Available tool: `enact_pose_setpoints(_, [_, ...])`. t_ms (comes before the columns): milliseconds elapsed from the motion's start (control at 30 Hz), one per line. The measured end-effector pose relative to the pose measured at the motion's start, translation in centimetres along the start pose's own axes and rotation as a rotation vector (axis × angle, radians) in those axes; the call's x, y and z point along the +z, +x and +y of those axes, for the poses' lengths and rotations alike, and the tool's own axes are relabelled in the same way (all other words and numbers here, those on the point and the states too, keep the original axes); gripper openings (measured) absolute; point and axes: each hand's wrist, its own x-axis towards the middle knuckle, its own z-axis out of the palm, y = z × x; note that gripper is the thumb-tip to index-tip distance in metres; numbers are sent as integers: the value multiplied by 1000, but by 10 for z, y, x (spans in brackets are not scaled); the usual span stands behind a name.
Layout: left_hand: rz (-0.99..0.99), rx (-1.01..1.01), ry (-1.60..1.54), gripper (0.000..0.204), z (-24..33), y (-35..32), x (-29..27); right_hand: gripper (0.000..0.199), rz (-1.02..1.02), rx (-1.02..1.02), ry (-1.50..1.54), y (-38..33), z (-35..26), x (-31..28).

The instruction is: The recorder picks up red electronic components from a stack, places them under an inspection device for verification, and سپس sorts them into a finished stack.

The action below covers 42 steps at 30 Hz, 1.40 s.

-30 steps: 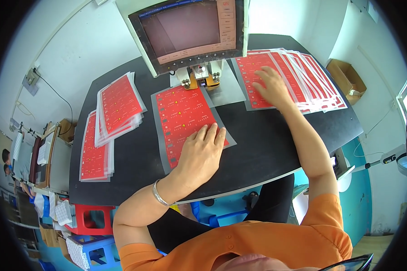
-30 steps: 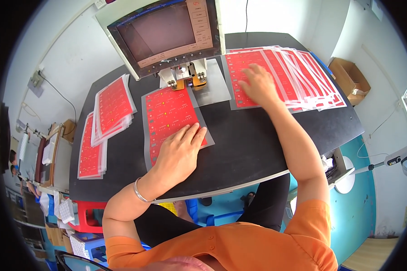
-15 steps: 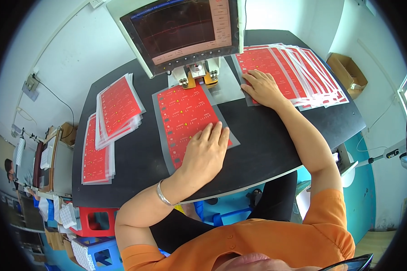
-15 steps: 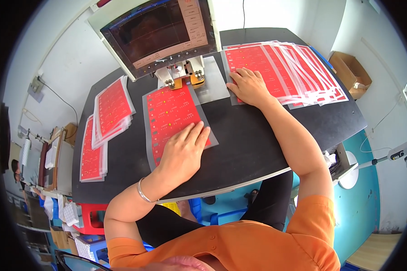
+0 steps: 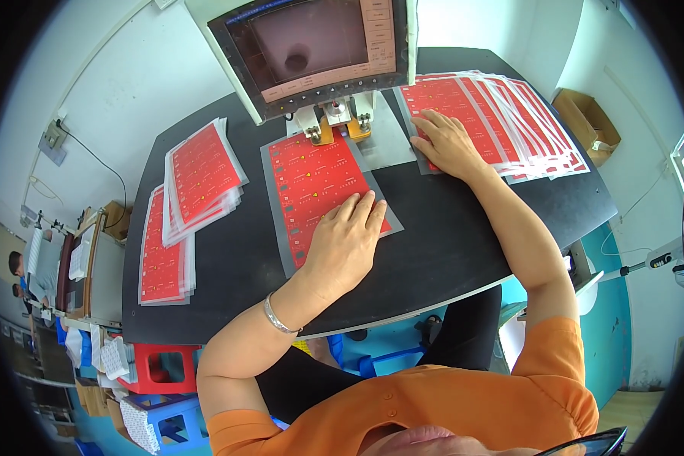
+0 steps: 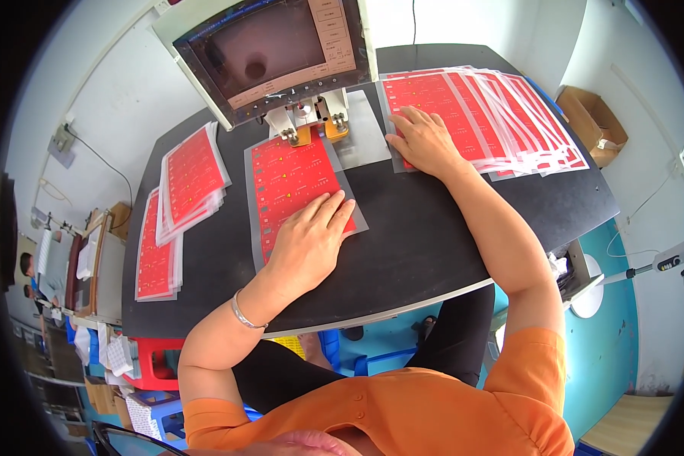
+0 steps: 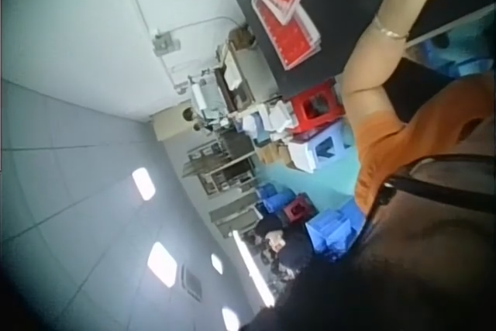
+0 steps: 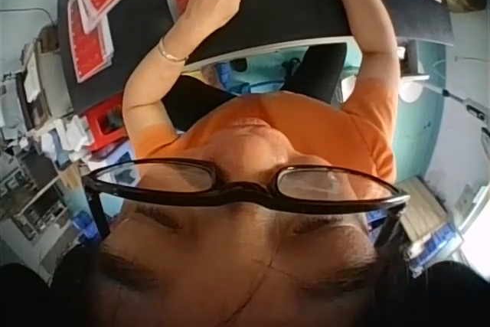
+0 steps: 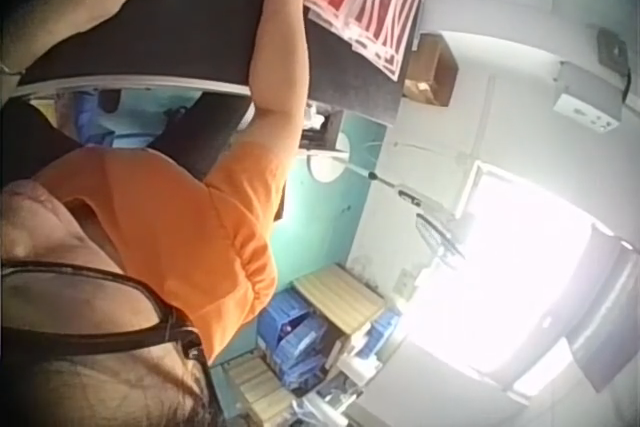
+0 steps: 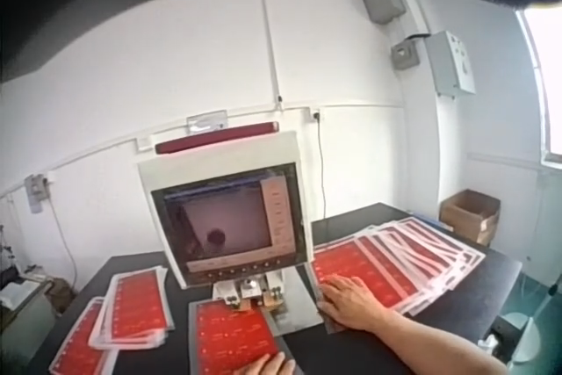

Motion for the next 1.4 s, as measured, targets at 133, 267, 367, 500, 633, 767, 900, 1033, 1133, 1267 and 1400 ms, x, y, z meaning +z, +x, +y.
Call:
enact_pose_setpoints(133, [2,-4,-17,40,0,-1,-5,48,34,-62,6,3,-16,-1])
enact_pose_setpoints(267, [-29,5,-54,38,4,-1,-16,51,-156,-32,5,0,-6,0])
enact_pose_setpoints(367, [-27,6,-91,31,3,-4,-19,53,-213,2,-30,1,12,-6])
enact_pose_setpoints(500, [81,31,-60,24,-8,1,-7,51,-261,23,-17,-2,29,-19])
enact_pose_setpoints(633, [110,-33,-16,25,-32,10,18,51,-287,40,-10,-2,25,-20])
enact_pose_setpoints(767, [99,-57,4,30,-43,18,27,51,-279,51,9,-2,20,-22])
enact_pose_setpoints(900, [70,-78,-40,34,-44,19,31,50,-265,46,18,-3,23,-20])
enact_pose_setpoints(1033, [20,-82,-82,38,-50,18,34,45,-191,19,58,-3,25,-19])
enact_pose_setpoints(1133, [-15,-104,-126,40,-52,18,34,39,-93,-2,138,-2,28,-16])
enact_pose_setpoints(1267, [-76,-110,-146,41,-62,13,26,33,8,17,295,0,18,-24])
enact_pose_setpoints(1400, [-102,-108,-169,40,-69,10,20,31,-37,38,326,0,12,-27])
